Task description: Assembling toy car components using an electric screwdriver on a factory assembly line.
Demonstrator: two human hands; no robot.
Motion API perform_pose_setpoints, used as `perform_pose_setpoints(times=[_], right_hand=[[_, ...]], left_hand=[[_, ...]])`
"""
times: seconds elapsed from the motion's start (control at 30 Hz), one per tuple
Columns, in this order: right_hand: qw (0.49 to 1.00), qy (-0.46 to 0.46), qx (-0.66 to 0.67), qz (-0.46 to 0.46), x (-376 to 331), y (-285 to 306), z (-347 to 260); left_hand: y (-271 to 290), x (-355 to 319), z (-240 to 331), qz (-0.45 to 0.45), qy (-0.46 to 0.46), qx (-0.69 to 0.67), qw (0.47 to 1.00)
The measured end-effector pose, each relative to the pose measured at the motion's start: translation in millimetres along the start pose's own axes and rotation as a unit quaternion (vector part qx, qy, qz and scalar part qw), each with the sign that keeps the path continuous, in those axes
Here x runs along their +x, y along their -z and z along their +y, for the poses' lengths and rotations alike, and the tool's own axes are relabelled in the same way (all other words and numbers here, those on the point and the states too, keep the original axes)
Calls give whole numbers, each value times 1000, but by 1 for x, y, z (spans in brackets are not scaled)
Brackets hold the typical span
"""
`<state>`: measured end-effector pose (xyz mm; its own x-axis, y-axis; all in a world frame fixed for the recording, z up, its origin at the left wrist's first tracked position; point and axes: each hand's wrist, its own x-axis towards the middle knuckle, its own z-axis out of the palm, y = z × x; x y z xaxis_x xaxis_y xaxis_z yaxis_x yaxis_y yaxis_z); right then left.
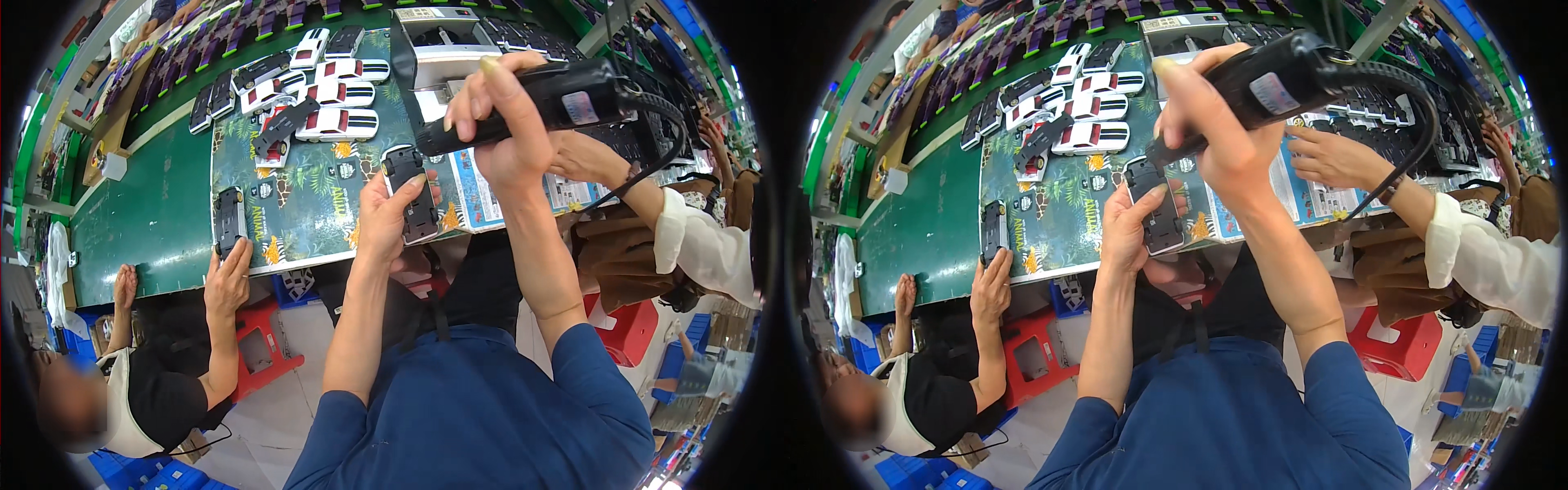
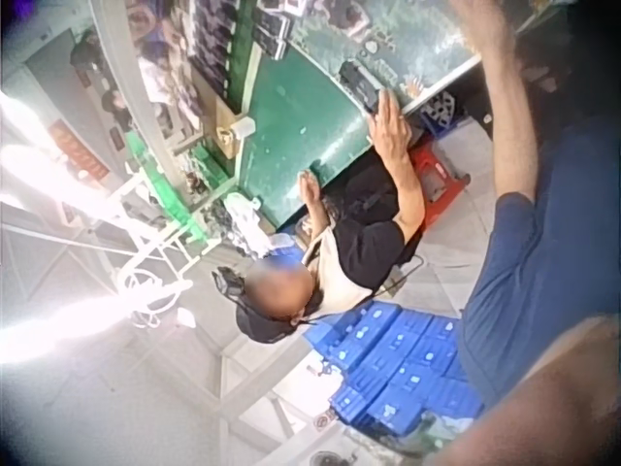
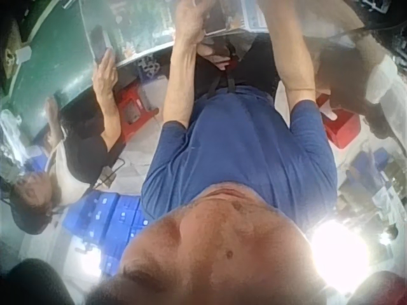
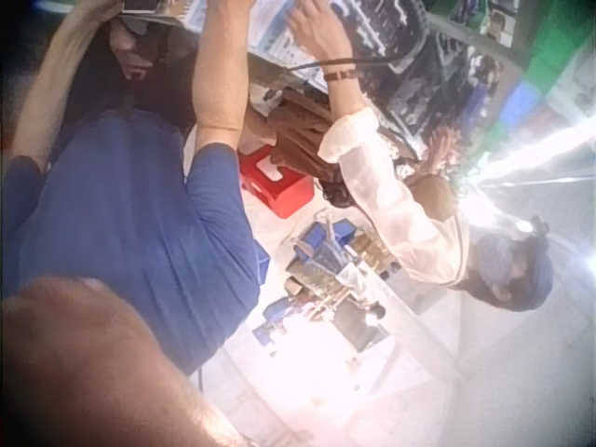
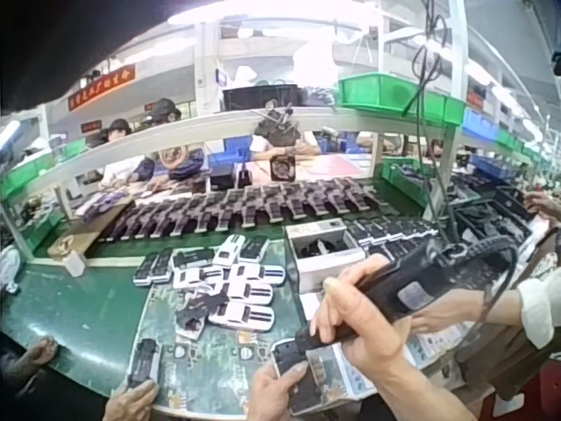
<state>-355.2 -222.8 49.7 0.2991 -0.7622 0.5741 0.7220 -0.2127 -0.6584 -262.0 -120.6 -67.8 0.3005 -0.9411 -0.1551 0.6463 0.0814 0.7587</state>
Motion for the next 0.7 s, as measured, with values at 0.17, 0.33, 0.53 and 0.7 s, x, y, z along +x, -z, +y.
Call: perform_pose_setpoints(times=[0.17,0.33,0.53,0.7], right_hand=[[1000,-7,-22,0,-4,-3,12],[997,-37,-23,-62,-7,-6,14],[990,-14,-27,-140,-6,1,19],[988,-10,-25,-154,-8,4,22]], left_hand=[[3,-1,2,-17,11,-9,1000],[4,-3,4,-9,-1,12,1000],[3,1,1,-12,19,-6,1000],[11,4,-5,-30,15,35,999]])
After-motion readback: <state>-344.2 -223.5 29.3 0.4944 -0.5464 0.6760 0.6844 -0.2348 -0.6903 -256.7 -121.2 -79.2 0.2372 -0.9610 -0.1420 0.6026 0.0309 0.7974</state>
